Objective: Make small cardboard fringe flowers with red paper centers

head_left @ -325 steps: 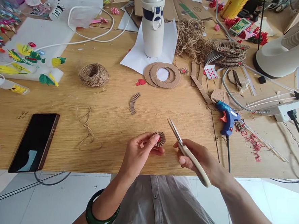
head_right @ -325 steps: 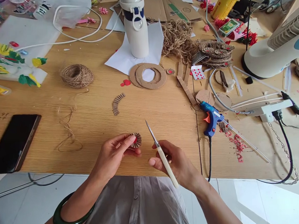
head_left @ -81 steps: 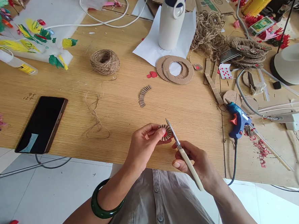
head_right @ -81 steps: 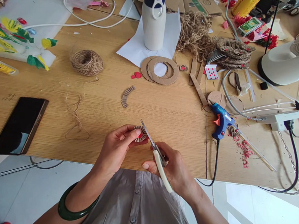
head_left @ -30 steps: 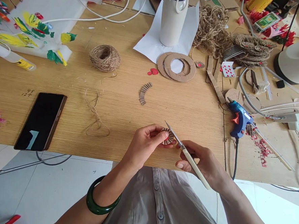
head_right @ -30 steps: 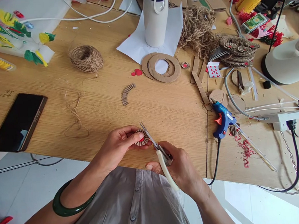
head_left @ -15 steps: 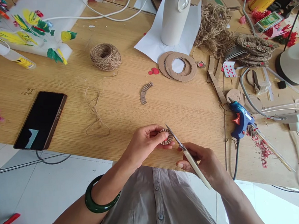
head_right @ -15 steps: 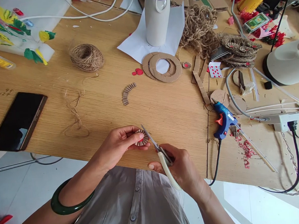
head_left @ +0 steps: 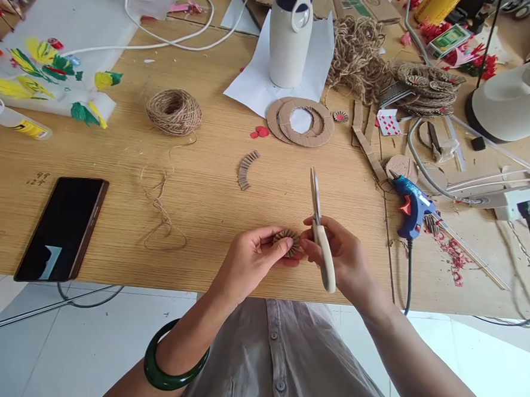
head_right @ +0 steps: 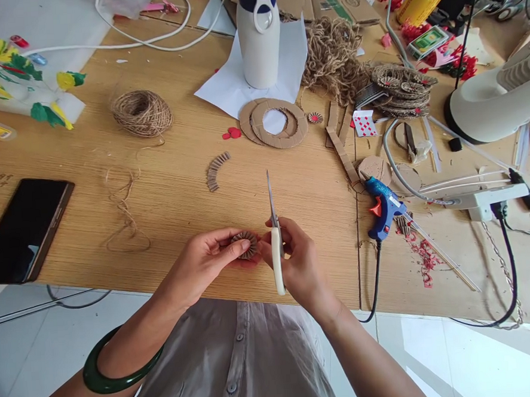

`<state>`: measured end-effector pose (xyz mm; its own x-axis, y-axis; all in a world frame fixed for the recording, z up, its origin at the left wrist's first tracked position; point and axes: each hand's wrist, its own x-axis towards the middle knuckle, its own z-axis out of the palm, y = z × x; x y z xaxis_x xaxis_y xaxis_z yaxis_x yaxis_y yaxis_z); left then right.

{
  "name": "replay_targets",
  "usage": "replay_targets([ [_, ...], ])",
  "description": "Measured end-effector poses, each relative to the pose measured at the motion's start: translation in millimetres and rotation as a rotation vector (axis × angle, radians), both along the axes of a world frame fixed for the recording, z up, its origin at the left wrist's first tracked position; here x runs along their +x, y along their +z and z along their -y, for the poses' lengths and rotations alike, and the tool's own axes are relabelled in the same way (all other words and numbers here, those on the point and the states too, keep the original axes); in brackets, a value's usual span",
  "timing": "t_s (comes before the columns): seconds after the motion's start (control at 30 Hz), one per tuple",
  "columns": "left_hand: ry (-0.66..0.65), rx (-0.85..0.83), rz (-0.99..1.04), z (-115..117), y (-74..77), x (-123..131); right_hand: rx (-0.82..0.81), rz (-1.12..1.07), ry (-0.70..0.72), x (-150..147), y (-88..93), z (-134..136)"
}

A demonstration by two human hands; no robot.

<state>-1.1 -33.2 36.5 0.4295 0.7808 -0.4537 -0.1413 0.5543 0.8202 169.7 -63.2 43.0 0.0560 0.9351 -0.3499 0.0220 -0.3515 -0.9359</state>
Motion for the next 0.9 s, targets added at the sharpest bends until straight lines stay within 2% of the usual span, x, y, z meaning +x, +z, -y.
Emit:
replay_targets([
  [0.17,0.046,-0.025,0.001,1,-0.2,0,-0.004,0.004,0.004,-3,-1.5,-4],
  [0.3,0.057,-0.073,0.094,-1,-0.5,2,0.018,0.019,-0.015,-6,-3.1,-5],
  [0.43,0.176,-0.129,0.119,-1,-2.3,4,0.043,-0.008,-0.114,-9,-7.4,-8],
  [0.5,0.225,-0.088,0.081,1,-2.7,7,0.052,-0.007,-0.178,-10,-9.2,-9],
  [0.63,0.191,0.024,-0.025,7,-3.9,14,0.068,-0.019,-0.253,-12,-10.7,-10],
  [0.9,0.253,0.128,-0.177,6,-8.1,16,0.009,-0.165,-0.193,-17,-9.4,-1],
])
